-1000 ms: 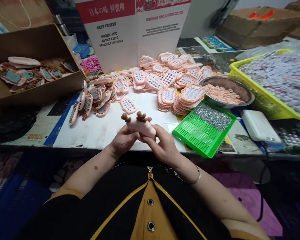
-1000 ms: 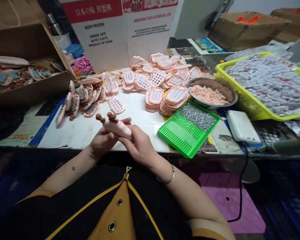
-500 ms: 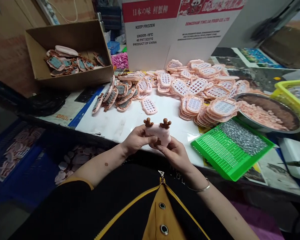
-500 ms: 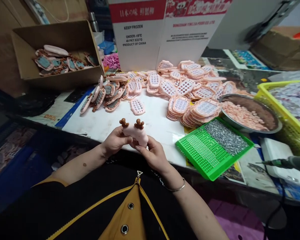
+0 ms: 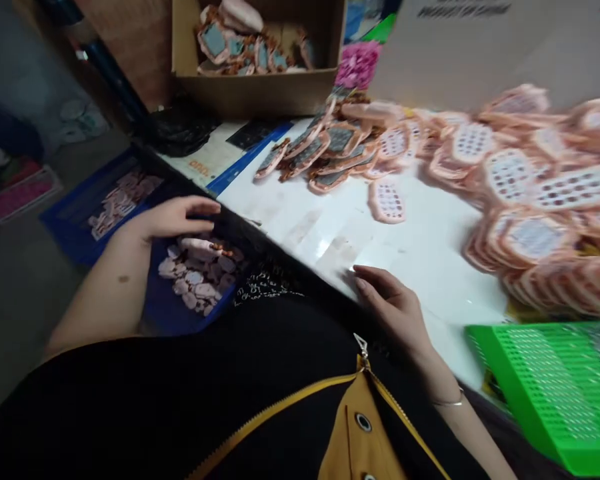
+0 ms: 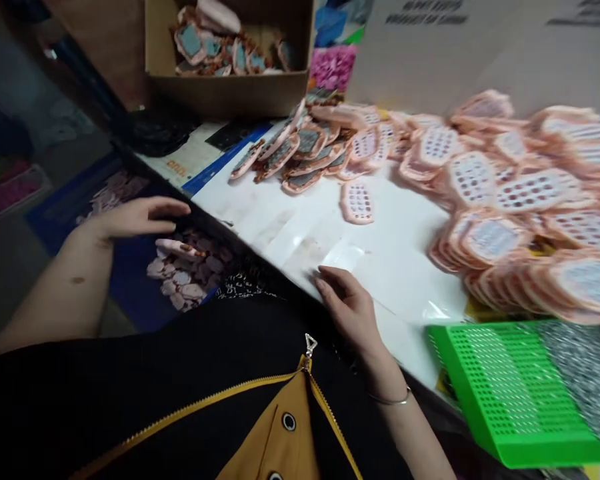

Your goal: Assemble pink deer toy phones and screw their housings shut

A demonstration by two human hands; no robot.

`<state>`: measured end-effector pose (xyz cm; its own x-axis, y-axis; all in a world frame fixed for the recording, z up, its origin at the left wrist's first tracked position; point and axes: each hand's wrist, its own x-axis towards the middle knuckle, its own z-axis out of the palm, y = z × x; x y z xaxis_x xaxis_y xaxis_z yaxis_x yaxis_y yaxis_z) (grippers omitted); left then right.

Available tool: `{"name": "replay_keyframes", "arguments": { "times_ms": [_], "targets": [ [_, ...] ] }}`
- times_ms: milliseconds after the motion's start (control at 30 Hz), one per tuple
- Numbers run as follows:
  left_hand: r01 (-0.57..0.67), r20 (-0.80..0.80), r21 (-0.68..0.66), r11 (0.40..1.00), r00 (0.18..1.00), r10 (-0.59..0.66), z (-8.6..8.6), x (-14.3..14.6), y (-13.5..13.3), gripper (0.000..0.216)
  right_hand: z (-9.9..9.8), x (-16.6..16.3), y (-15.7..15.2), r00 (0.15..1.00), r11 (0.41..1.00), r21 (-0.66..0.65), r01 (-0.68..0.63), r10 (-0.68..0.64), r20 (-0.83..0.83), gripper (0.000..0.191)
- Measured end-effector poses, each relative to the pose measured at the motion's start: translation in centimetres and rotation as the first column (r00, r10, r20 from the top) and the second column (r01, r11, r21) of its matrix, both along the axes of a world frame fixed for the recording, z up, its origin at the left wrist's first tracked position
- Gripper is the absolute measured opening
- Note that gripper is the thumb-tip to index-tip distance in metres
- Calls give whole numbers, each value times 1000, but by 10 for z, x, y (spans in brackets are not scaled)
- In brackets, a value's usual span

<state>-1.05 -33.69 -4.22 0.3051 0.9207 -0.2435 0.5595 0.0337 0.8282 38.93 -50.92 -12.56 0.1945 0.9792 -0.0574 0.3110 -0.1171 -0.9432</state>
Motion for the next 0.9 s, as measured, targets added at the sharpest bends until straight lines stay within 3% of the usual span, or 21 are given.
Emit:
{"name": "replay_keyframes", "arguments": {
  "times_ms": [100, 167, 267, 400, 500, 600, 700, 767, 833, 900],
  "targets": [
    [-261, 51, 191, 946, 965, 256, -27, -8, 11, 49, -7, -3, 3, 994, 1000, 20, -12, 10, 111, 43],
    [-309, 82, 245, 919, 951, 298, -47, 13, 24, 50, -9, -5, 5, 983, 997, 71, -41, 27, 181, 39],
    [-254, -2, 354, 900, 962, 272, -64, 60, 52, 64, -10, -7, 6, 967, 987, 144, -68, 29, 254, 32],
    [-17, -293, 501, 865, 937, 188, -69, 114, 89, 89, -11, -8, 4, 954, 967, 236, -96, 21, 299, 22],
    [-26, -344, 489, 872, 913, 220, -71, 135, 111, 75, -12, -10, 3, 955, 952, 285, -114, 25, 297, 18],
    [-95, -303, 500, 861, 912, 277, -73, 135, 126, 58, -11, -11, 3, 965, 950, 293, -108, 29, 260, 17],
    [-144, -257, 536, 832, 911, 323, -68, 120, 125, 61, -6, -11, 6, 986, 966, 248, -67, 25, 168, 20],
    [-171, -152, 610, 773, 933, 327, -61, 113, 112, 63, 0, -12, 10, 999, 987, 160, -19, 15, 29, 24],
    [-154, -21, 708, 690, 971, 238, -55, 117, 90, 66, 9, -14, 18, 991, 998, 55, 13, -6, -136, 33],
    [-59, 21, 752, 656, 998, 66, -52, 133, 64, 70, 18, -19, 30, 973, 1000, 9, 29, -26, -228, 41]
  ]
}}
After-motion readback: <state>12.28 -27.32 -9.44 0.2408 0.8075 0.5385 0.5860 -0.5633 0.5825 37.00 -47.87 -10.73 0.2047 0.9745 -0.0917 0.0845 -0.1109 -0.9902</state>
